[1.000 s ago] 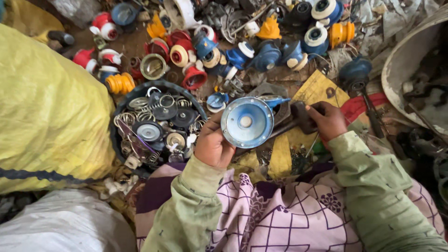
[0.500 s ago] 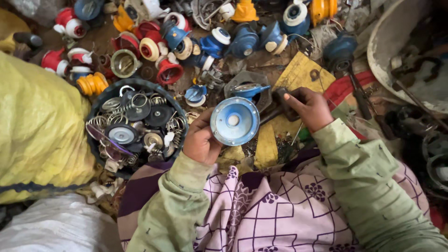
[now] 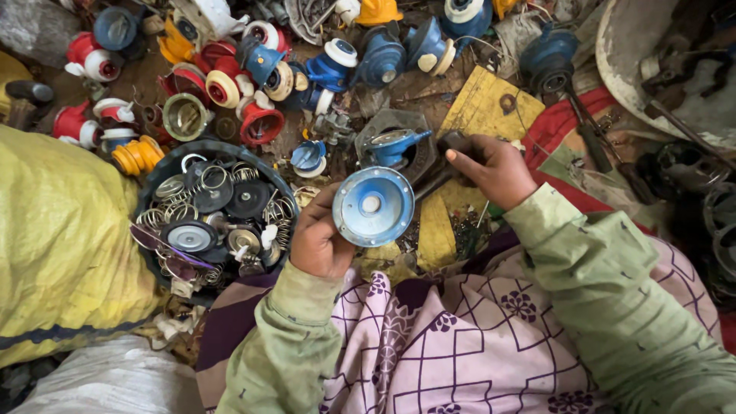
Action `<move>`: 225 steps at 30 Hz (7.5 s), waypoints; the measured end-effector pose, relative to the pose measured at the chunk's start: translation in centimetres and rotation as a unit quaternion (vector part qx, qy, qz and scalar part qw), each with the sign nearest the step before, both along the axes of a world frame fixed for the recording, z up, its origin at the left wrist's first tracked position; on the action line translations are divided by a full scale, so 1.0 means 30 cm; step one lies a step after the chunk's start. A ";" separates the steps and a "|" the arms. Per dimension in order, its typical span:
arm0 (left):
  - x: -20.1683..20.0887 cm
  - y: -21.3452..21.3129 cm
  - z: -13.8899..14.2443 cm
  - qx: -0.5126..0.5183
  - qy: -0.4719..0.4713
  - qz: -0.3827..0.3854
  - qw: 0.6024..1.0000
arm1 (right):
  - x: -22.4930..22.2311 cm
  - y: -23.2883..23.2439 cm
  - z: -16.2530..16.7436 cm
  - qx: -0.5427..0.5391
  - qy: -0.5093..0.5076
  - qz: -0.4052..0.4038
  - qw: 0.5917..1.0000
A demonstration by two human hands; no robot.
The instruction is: The person sits on the floor and uses a hammer to strike a blue valve component placed in a metal jig. They repeatedly hit the part, then remove it to inspect the interior and rotate it by hand.
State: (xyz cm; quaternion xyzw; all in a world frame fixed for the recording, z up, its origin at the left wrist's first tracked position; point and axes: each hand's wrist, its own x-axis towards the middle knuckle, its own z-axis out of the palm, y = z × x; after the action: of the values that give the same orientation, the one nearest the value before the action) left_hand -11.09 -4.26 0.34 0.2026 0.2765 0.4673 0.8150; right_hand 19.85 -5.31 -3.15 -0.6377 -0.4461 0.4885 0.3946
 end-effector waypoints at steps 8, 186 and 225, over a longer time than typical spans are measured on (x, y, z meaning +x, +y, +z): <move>0.005 -0.010 0.026 -0.002 -0.009 -0.015 1.000 | -0.002 -0.001 -0.010 -0.022 -0.015 0.012 1.000; 0.054 -0.233 0.373 0.558 0.529 -0.001 0.640 | -0.353 -0.220 -0.041 -0.178 0.510 -0.145 0.829; 0.098 -0.239 0.187 0.545 0.553 0.011 0.630 | -0.380 -0.251 -0.028 -0.272 0.359 -0.180 0.875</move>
State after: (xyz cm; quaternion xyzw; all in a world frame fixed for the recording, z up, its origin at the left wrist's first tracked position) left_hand -8.13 -11.44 5.94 0.8271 0.3726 0.3418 0.2455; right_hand 8.44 -12.85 -3.98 -0.5703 -0.0009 0.7060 0.4200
